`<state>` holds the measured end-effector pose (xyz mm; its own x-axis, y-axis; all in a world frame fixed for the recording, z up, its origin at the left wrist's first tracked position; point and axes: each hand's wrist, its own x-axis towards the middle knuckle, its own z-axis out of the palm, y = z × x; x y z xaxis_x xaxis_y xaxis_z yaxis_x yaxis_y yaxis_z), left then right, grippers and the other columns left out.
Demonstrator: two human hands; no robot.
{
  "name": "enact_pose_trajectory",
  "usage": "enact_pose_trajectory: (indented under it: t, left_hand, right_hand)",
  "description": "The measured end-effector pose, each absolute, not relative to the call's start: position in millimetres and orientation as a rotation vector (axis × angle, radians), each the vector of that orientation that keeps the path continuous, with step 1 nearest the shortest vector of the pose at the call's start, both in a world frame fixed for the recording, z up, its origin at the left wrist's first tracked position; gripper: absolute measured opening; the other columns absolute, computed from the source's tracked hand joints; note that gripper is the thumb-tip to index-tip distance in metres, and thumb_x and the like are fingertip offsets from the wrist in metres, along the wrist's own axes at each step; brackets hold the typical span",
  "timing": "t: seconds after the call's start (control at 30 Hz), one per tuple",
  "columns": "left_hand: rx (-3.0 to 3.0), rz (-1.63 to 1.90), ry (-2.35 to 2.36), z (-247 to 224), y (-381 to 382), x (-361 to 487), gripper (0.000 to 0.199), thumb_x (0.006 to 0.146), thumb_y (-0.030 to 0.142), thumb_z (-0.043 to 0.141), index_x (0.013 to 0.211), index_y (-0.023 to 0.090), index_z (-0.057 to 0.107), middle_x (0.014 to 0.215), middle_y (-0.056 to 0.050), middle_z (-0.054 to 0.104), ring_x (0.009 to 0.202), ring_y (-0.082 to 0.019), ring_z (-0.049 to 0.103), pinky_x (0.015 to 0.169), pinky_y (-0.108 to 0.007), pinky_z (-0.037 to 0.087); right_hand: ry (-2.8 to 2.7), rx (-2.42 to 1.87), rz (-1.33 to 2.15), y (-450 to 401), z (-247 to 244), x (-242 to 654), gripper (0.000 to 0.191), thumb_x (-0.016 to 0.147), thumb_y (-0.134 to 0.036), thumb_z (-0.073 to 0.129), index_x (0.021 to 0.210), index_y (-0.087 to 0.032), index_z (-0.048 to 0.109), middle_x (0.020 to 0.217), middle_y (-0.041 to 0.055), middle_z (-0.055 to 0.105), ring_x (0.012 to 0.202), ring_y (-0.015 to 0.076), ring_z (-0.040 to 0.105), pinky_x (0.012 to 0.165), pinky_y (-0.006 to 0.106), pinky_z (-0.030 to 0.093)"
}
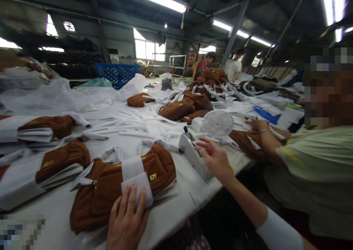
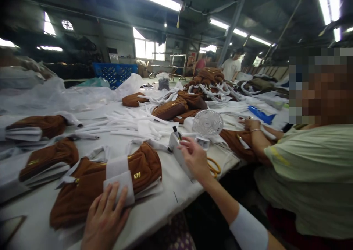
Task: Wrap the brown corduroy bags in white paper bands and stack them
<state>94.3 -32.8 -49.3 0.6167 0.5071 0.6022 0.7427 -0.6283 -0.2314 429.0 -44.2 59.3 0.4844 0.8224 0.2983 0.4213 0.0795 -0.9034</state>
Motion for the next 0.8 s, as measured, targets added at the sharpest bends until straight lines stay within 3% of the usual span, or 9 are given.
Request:
enact_pose_trajectory:
  t: [0.13,0.3,0.53,0.8]
  left_hand:
    - [-2.341,-0.668,-0.950,-50.4,-33.2,92.7,0.058,0.088,0.035,0.057,0.143,0.019,0.046,0.142,-0.019,0.051,0.126,-0.034,0.051,0.102,-0.047,0.034]
    - [-2.323,-0.665,-0.939,-50.5,-33.5,92.3,0.062,0.087,0.029,0.055,0.146,0.019,0.041,0.142,-0.019,0.051,0.127,-0.033,0.051,0.101,-0.048,0.034]
    - [-2.376,-0.732,-0.962,-53.1,-31.9,93.0,0.060,0.088,0.040,0.056,0.144,0.021,0.044,0.140,-0.017,0.054,0.126,-0.033,0.051,0.101,-0.047,0.033]
    - [-2.414,-0.795,-1.014,-53.2,-33.7,95.2,0.065,0.086,0.041,0.057,0.147,0.023,0.041,0.140,-0.017,0.054,0.126,-0.033,0.052,0.103,-0.047,0.032]
  right_hand:
    - [-0.760,-1.849,0.548,-45.2,64.9,505.1,0.050,0.084,-0.014,0.060,0.133,-0.013,0.048,0.086,0.0060,0.071,0.081,0.0196,0.072,0.075,0.029,0.057]
    - [-0.731,-1.924,0.891,-36.2,56.7,516.6,0.066,0.082,-0.012,0.062,0.143,-0.007,0.036,0.065,-0.0002,0.064,0.063,0.0199,0.070,0.060,0.027,0.056]
    - [-0.793,-1.920,1.064,-23.0,64.3,510.1,0.072,0.072,-0.016,0.076,0.136,-0.007,0.045,0.060,0.0018,0.066,0.056,0.0226,0.068,0.052,0.029,0.055]
    - [-0.796,-1.861,0.923,-31.8,66.5,496.7,0.060,0.064,-0.006,0.074,0.120,-0.006,0.054,0.050,-0.0056,0.059,0.047,0.0123,0.058,0.047,0.019,0.045]
